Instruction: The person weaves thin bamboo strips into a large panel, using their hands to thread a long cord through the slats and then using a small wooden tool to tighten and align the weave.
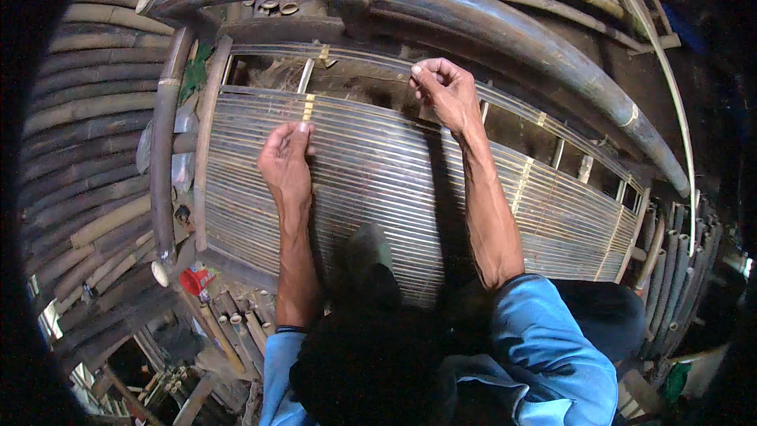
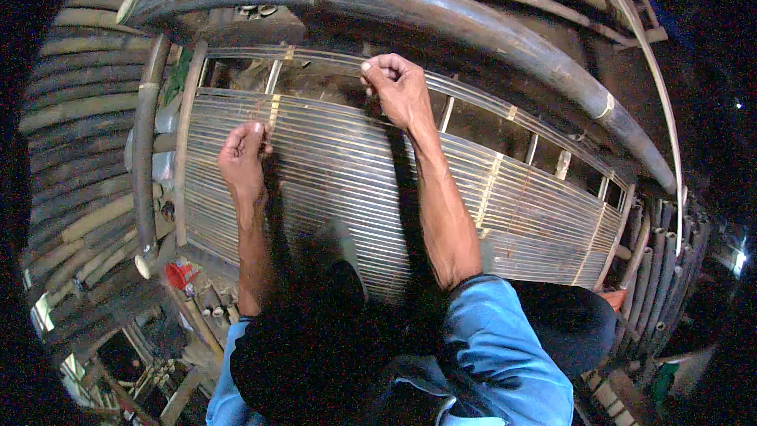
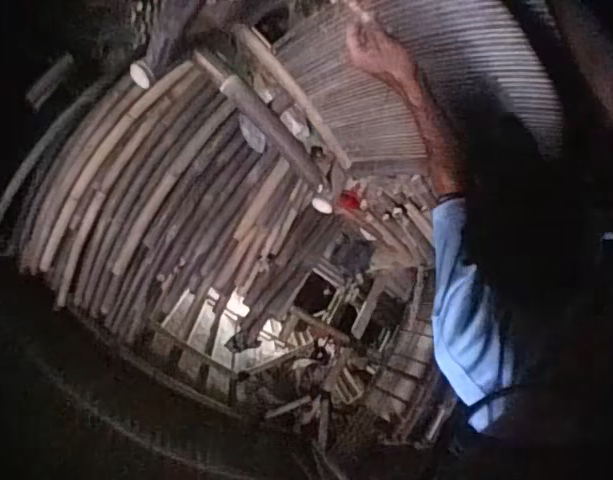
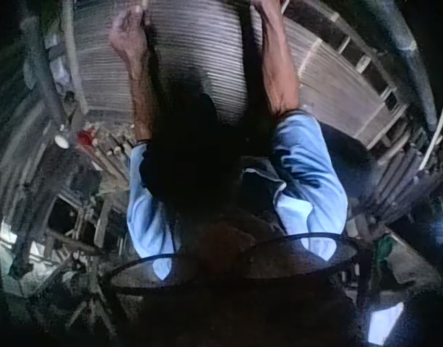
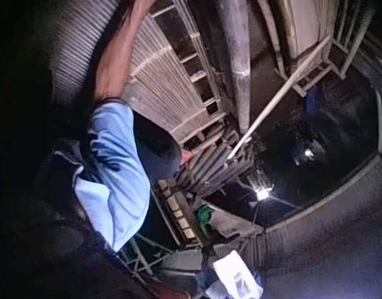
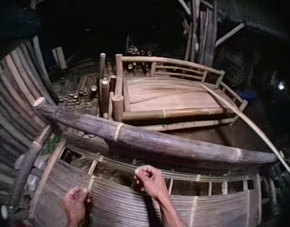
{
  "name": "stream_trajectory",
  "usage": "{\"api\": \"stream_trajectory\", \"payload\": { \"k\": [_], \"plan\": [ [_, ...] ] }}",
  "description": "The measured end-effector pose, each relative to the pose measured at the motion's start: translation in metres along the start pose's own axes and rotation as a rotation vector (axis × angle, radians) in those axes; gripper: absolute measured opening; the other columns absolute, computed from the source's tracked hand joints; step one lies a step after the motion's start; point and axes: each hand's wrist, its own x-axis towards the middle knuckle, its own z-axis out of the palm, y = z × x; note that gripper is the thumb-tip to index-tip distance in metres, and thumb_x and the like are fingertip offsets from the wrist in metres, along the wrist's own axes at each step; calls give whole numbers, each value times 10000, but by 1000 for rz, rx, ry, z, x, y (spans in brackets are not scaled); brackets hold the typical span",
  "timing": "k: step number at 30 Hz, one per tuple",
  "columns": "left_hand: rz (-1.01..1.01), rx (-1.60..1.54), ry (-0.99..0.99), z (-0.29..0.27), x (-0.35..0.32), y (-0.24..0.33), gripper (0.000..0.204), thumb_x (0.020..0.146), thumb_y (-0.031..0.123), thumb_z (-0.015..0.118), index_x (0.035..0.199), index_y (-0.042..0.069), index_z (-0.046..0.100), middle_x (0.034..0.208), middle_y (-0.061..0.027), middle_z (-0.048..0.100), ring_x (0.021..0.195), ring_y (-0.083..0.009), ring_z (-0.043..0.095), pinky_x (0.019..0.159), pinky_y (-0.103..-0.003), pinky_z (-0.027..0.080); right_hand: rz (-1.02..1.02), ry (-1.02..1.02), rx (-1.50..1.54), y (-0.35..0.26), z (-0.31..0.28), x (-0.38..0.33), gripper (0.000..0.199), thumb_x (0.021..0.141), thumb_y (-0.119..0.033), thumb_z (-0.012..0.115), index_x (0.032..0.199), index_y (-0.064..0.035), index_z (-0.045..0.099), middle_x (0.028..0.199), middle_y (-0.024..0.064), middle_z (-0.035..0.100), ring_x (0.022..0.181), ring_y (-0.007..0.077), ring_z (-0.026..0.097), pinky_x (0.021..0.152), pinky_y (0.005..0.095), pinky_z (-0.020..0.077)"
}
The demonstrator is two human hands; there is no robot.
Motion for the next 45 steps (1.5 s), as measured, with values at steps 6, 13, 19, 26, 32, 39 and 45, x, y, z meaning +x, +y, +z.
{"api": "stream_trajectory", "payload": {
  "k": [6,13,19,26,32,39,45],
  "plan": [
    [-240,-154,163,-58,-48,-45,83,958,29,621,1023,-17,642,854,-78,677,701,-103,593,597,-214,462,-199,-50,-509,50,66,-9,282,848,-297,742,846,-17,720,721,135,683,661,204,652,637,344,507],
    [-296,-122,313,-106,-74,-55,122,929,73,666,1007,-20,651,837,-68,678,684,-102,597,594,-223,468,-279,-246,-709,56,160,-17,358,811,-365,725,828,-7,705,842,230,697,821,417,674,740,495,538],
    [-202,-52,352,-144,-74,-57,168,930,147,668,965,-16,660,833,-56,675,689,-101,588,629,-233,470,-607,-220,-919,78,185,-35,387,740,-396,788,849,-30,722,899,171,655,930,333,627,726,450,532],
    [-215,17,324,-146,-56,-51,229,944,187,640,996,-34,665,856,-81,686,688,-126,594,630,-248,478,-701,-337,-1053,93,180,-49,185,730,-184,710,817,-21,716,845,167,639,890,339,621,751,457,512],
    [-201,29,219,-119,-45,-23,213,976,140,598,1048,-60,627,912,-125,692,693,-161,650,525,-248,504,-693,-355,-1167,91,182,-56,159,693,-116,672,810,-9,676,866,186,648,896,336,626,759,429,520],
    [-133,-22,71,-141,-23,-11,163,979,107,600,1032,-45,632,865,-122,700,717,-174,673,626,-270,530,-463,-439,-949,86,167,-49,160,821,-141,705,903,-13,655,909,195,659,912,395,630,797,463,526],
    [444,957,651,-312,29,102,198,952,218,682,1030,50,751,971,-79,753,865,-165,681,800,-313,522,-371,-127,-677,60,99,-12,196,847,-187,698,945,-17,692,929,223,678,900,397,646,840,454,514]
  ]
}}
